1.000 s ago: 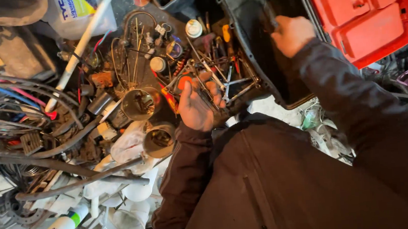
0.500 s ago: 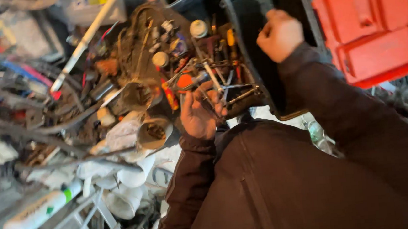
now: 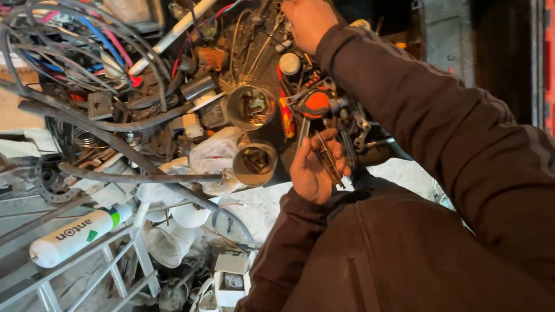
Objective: The person sorts through a cluttered collection of tools on a workbench, picking up various wrenches and screwdrivers. They move items around and place some into a red toolbox while continuing to sift through the pile.
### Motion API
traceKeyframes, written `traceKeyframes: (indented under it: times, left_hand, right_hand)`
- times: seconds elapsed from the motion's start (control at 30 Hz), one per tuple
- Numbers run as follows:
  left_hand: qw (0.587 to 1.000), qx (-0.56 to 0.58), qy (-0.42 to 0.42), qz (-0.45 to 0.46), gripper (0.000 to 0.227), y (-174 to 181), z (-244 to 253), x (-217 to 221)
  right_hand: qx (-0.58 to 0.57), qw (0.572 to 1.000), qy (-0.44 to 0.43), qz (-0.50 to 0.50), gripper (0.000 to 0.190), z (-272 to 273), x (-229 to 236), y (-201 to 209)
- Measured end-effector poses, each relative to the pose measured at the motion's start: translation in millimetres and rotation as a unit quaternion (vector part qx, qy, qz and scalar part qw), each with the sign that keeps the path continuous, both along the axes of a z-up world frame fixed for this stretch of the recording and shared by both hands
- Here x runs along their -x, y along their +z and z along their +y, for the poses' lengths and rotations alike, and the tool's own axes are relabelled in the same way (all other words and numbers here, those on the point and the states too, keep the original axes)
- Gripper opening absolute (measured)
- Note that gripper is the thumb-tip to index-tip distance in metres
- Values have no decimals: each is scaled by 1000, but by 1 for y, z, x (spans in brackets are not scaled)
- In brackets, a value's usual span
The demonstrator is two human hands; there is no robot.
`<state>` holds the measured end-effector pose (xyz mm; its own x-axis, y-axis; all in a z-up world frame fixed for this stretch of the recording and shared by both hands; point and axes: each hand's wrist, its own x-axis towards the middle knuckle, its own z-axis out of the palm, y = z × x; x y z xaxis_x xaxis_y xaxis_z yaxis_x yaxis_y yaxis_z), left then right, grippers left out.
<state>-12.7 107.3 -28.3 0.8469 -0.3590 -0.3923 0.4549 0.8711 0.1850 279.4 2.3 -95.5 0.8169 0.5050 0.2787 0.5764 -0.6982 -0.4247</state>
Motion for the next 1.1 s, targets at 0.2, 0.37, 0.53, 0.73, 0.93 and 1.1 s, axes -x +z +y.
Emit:
traceKeyframes:
  times: [0.2,0.37,0.53,0.73,0.93,1.1]
  left_hand:
    - [999,-7,-29,29,62,-7,14,-11]
    - [998,-30,-59,-18,60,19,-1,-44]
    - [979,-125,-157,-22,53,19,-45,-68]
    - [948,-186,-256,-4,46,22,-118,-63]
    - [948,-176,-266,0,48,37,-152,-38]
    - [963,-166,-212,-5,54,33,-141,-18]
  right_hand:
    - [-62,996,-36,-43,26,-44,76,75]
    - [-66,987,-131,66,34,-148,195,178]
    - [6,953,-304,-7,25,-296,274,162]
    - [-54,956,-287,10,18,-308,269,156]
    - [72,971,-224,-36,15,-299,193,13]
    - [193,950,-228,-89,8,-303,138,-87]
